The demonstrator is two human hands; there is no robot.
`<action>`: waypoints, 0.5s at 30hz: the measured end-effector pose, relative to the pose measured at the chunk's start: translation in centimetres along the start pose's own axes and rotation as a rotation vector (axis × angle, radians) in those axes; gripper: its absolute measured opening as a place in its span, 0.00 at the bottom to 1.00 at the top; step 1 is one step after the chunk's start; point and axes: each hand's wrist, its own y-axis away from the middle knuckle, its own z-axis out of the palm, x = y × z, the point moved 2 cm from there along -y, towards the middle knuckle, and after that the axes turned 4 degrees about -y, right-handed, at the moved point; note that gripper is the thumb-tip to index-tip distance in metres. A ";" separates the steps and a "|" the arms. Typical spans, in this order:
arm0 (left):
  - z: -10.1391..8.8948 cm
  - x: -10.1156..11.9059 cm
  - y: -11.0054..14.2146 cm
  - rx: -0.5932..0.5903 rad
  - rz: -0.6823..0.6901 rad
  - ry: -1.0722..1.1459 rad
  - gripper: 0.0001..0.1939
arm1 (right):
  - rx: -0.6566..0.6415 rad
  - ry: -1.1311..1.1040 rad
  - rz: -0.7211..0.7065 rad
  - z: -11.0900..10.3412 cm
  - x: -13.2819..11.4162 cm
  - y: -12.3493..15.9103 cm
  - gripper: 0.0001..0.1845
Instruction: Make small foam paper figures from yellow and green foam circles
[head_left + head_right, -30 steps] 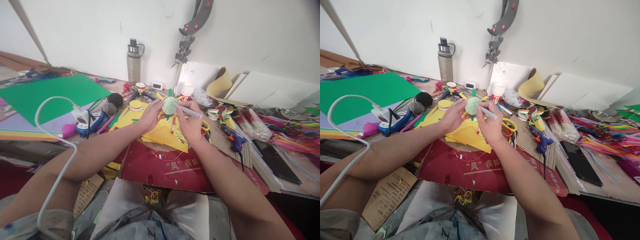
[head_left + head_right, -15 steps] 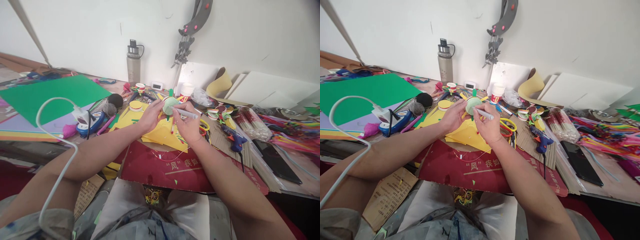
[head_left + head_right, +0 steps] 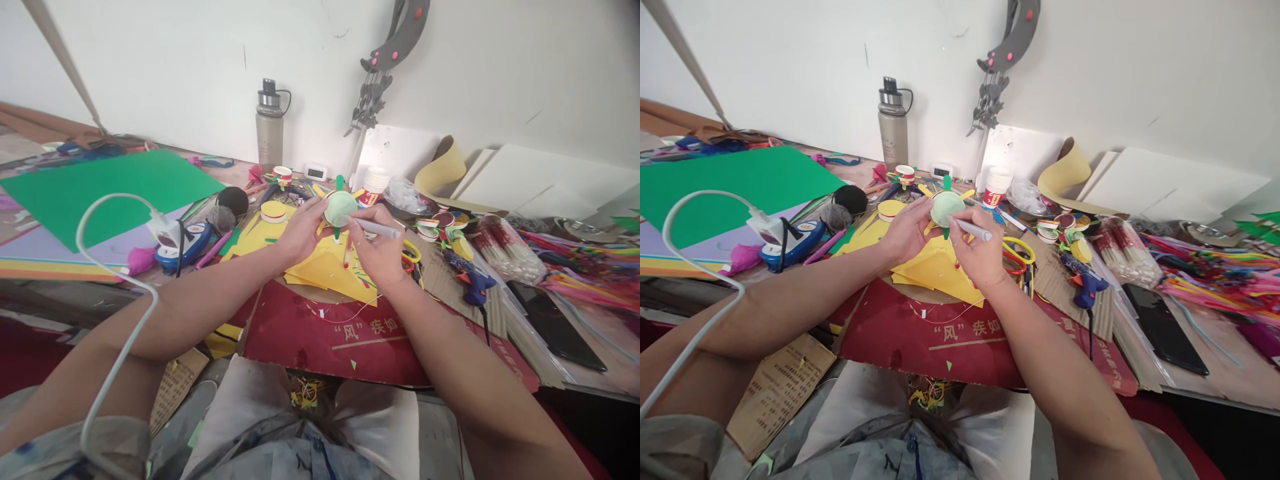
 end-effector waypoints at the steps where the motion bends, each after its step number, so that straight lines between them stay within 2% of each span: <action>1: 0.0 0.0 0.0 -0.002 -0.001 -0.004 0.06 | 0.025 -0.003 0.002 -0.1 0.0 -0.1 0.15; 8: 0.0 -0.3 0.1 -0.034 -0.016 -0.005 0.06 | 0.108 -0.026 -0.032 -0.1 -0.1 -0.3 0.12; 15: -0.1 -0.1 0.1 0.009 0.012 0.013 0.07 | 0.016 0.048 0.007 -0.2 0.7 -0.3 0.14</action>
